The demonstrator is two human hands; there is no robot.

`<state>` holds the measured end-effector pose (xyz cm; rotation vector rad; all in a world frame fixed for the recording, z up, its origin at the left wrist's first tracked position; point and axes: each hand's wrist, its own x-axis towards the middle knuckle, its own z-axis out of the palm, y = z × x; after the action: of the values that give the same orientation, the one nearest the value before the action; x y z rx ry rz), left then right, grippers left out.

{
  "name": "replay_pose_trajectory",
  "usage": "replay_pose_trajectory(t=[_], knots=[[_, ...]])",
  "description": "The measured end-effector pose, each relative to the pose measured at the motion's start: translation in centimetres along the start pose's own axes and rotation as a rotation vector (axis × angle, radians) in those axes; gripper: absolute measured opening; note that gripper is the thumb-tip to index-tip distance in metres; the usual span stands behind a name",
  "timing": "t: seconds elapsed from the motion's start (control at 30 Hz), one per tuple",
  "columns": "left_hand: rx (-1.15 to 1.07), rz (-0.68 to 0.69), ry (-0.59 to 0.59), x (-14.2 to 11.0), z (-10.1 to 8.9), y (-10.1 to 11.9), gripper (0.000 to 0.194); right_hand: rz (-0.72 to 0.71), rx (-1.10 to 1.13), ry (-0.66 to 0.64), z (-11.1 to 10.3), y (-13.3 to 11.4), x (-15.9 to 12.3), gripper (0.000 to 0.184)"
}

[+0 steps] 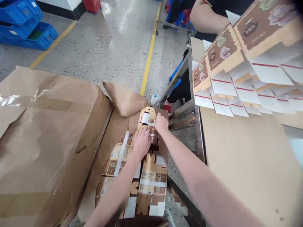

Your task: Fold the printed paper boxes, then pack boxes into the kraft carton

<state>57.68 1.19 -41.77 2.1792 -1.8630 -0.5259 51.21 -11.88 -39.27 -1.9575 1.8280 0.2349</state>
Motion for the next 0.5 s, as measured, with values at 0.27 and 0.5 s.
replay_pose_trajectory(t=[0.27, 0.5], knots=[[0.02, 0.071, -0.038, 3.8, 6.4, -1.0, 0.054, -0.016, -0.28, -0.034, 2.8, 2.4, 4.8, 0.06], [0.037, 0.101, -0.017, 3.2, 8.5, -2.4, 0.057, -0.096, -0.407, 0.039, 3.7, 2.4, 7.9, 0.036]])
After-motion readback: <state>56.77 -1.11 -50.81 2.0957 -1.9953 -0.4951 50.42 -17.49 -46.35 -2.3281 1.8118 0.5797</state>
